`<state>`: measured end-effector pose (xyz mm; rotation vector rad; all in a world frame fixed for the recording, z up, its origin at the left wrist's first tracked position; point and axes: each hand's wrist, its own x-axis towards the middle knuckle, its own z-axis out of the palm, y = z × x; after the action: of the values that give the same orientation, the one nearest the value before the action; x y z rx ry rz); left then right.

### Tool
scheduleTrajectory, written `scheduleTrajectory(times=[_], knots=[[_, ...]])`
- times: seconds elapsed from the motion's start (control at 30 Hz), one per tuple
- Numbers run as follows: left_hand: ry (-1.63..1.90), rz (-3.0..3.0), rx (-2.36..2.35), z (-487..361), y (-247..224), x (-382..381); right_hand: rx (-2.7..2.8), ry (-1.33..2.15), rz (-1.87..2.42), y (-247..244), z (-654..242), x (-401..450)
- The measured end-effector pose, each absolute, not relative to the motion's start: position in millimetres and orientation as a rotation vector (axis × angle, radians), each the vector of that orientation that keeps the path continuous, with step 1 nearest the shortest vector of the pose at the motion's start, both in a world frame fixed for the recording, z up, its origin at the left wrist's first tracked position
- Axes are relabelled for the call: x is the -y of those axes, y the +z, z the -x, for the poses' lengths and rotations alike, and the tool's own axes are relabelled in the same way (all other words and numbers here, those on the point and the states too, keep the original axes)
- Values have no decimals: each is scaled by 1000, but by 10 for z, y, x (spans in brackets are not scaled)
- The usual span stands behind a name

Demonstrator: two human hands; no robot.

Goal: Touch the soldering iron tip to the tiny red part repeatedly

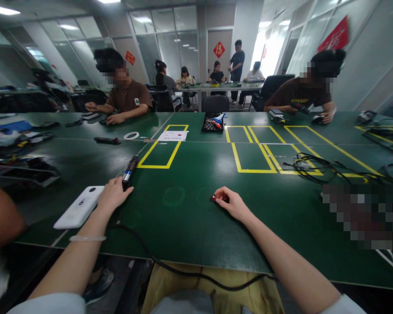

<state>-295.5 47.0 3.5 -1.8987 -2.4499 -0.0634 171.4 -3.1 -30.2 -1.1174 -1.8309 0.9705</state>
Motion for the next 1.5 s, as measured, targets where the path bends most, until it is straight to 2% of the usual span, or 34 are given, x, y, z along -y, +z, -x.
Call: scheduleTrajectory(times=[0.4,0.7,1.1,1.5], knots=[[-55,2031,2430,3049,41,-447,1847,955,1119,-321,-1720,41],[-202,2064,2402,2124,115,-214,1857,949,1103,-297,-1707,54],[-395,2404,2018,505,60,71,1872,819,1092,-312,-1728,41],[-467,2605,1850,28,27,156,1938,716,1113,-325,-1722,18]])
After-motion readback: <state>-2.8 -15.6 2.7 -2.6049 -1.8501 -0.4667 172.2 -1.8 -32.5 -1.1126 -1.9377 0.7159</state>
